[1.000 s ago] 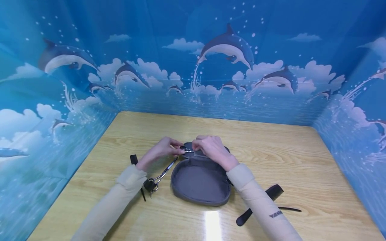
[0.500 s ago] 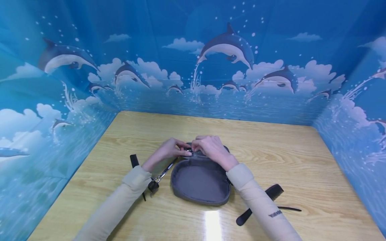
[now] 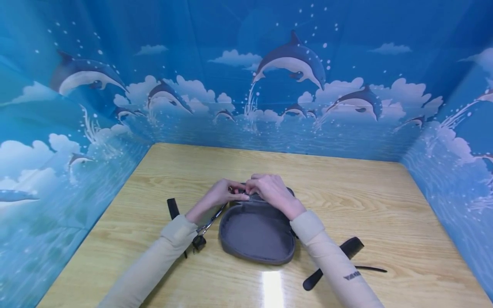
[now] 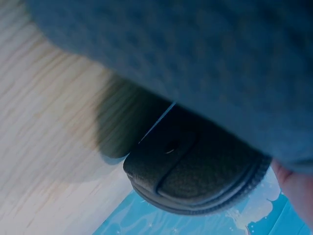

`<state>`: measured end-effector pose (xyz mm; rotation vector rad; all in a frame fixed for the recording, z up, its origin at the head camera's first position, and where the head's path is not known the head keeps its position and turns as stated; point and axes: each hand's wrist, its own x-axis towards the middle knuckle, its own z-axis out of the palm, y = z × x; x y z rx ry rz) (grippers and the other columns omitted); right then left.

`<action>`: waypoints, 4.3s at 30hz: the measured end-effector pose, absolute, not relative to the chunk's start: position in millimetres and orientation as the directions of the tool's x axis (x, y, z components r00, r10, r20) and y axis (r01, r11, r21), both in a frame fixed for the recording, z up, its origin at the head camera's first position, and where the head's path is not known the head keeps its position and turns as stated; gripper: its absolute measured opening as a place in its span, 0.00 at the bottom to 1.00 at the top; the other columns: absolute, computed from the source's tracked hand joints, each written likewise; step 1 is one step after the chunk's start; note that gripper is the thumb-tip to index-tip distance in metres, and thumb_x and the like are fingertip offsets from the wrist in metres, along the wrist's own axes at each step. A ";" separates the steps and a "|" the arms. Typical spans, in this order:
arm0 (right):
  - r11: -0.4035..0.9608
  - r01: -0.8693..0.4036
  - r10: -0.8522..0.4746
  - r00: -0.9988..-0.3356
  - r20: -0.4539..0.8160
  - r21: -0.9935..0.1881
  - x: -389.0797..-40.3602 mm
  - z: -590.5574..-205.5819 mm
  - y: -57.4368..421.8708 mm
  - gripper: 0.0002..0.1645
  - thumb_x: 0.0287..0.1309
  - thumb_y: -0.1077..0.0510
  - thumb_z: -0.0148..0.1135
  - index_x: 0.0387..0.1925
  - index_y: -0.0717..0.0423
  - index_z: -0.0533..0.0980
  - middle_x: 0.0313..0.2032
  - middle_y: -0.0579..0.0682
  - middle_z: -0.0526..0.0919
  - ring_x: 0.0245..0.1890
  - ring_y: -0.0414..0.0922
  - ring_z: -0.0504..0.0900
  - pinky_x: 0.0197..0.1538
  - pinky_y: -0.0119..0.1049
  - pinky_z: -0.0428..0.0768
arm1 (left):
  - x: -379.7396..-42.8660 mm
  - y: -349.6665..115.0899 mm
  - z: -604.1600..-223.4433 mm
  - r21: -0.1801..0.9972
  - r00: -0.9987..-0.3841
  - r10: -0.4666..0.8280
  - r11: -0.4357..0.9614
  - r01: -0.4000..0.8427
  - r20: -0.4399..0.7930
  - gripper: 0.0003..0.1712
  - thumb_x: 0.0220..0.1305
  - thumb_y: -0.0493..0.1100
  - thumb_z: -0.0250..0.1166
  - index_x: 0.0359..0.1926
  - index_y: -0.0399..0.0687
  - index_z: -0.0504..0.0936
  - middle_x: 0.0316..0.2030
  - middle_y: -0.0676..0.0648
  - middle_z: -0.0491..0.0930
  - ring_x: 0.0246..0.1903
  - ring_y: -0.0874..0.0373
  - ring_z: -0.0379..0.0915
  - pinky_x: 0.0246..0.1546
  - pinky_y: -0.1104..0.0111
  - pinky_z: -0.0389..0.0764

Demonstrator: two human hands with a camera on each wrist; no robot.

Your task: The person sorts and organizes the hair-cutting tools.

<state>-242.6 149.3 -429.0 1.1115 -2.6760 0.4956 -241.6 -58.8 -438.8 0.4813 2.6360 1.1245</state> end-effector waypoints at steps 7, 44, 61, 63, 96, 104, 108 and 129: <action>0.648 -0.684 -0.639 -0.727 0.250 -0.334 -242.5 -421.4 156.4 0.07 0.62 0.58 0.70 0.41 0.44 0.87 0.36 0.39 0.88 0.33 0.37 0.85 0.38 0.39 0.85 | -241.3 -59.3 -439.5 0.741 -0.915 0.371 0.657 0.140 -0.156 0.28 0.66 0.62 0.67 0.60 0.52 0.84 0.39 0.48 0.84 0.29 0.58 0.75 0.27 0.70 0.73; 0.769 -0.543 -0.537 -0.835 0.120 -0.337 -189.4 -409.1 189.2 0.22 0.70 0.57 0.62 0.63 0.58 0.77 0.62 0.58 0.80 0.61 0.60 0.78 0.63 0.58 0.76 | -175.5 -137.7 -411.0 0.702 -0.974 0.199 0.677 0.220 0.113 0.10 0.71 0.42 0.65 0.49 0.47 0.87 0.39 0.51 0.88 0.36 0.57 0.85 0.39 0.63 0.85; 0.913 -0.224 -0.185 -0.972 0.142 -0.341 -157.3 -431.4 208.1 0.36 0.69 0.49 0.63 0.65 0.74 0.70 0.63 0.74 0.72 0.51 0.68 0.81 0.50 0.61 0.81 | -118.2 -141.7 -435.9 0.331 -0.968 0.249 0.914 0.233 -0.007 0.28 0.45 0.53 0.83 0.40 0.44 0.80 0.33 0.49 0.72 0.30 0.58 0.67 0.27 0.66 0.74; 0.910 -0.211 -0.171 -0.975 0.142 -0.356 -156.4 -434.3 209.5 0.36 0.69 0.48 0.63 0.64 0.74 0.70 0.62 0.74 0.73 0.47 0.66 0.83 0.50 0.61 0.81 | -118.1 -141.2 -437.4 0.322 -0.968 0.251 0.916 0.238 0.001 0.26 0.45 0.52 0.83 0.37 0.45 0.79 0.31 0.50 0.71 0.29 0.58 0.66 0.26 0.66 0.72; 0.910 -0.176 -0.146 -0.983 0.107 -0.375 -152.8 -437.3 212.5 0.38 0.72 0.46 0.59 0.68 0.71 0.67 0.65 0.73 0.70 0.55 0.70 0.78 0.51 0.62 0.80 | -137.4 -146.8 -433.9 0.304 -0.971 0.220 0.935 0.181 -0.097 0.18 0.47 0.52 0.77 0.16 0.55 0.75 0.15 0.58 0.70 0.18 0.62 0.62 0.19 0.71 0.62; 0.909 -0.169 -0.145 -0.985 0.092 -0.381 -153.4 -437.2 213.7 0.39 0.71 0.44 0.59 0.69 0.70 0.66 0.67 0.72 0.69 0.52 0.69 0.80 0.47 0.60 0.82 | -139.4 -153.9 -433.3 0.372 -0.978 0.195 0.916 0.152 -0.080 0.12 0.45 0.48 0.76 0.20 0.51 0.81 0.16 0.57 0.73 0.18 0.63 0.63 0.20 0.72 0.64; 0.900 -0.172 -0.137 -0.984 0.115 -0.400 -152.2 -434.5 213.6 0.39 0.71 0.46 0.61 0.70 0.68 0.66 0.67 0.72 0.68 0.55 0.68 0.78 0.52 0.62 0.80 | -142.5 -157.5 -425.6 0.399 -0.989 0.143 0.909 0.116 -0.039 0.10 0.45 0.48 0.75 0.27 0.50 0.84 0.22 0.55 0.79 0.21 0.61 0.69 0.22 0.69 0.70; 0.036 0.079 -0.232 -0.969 -0.086 -0.996 -144.0 -415.8 184.9 0.32 0.72 0.51 0.61 0.65 0.71 0.71 0.54 0.63 0.84 0.46 0.46 0.89 0.50 0.41 0.86 | -156.5 -82.2 -386.6 0.318 -0.719 0.659 0.649 0.691 0.218 0.15 0.50 0.49 0.76 0.33 0.51 0.80 0.30 0.57 0.77 0.29 0.66 0.67 0.26 0.77 0.70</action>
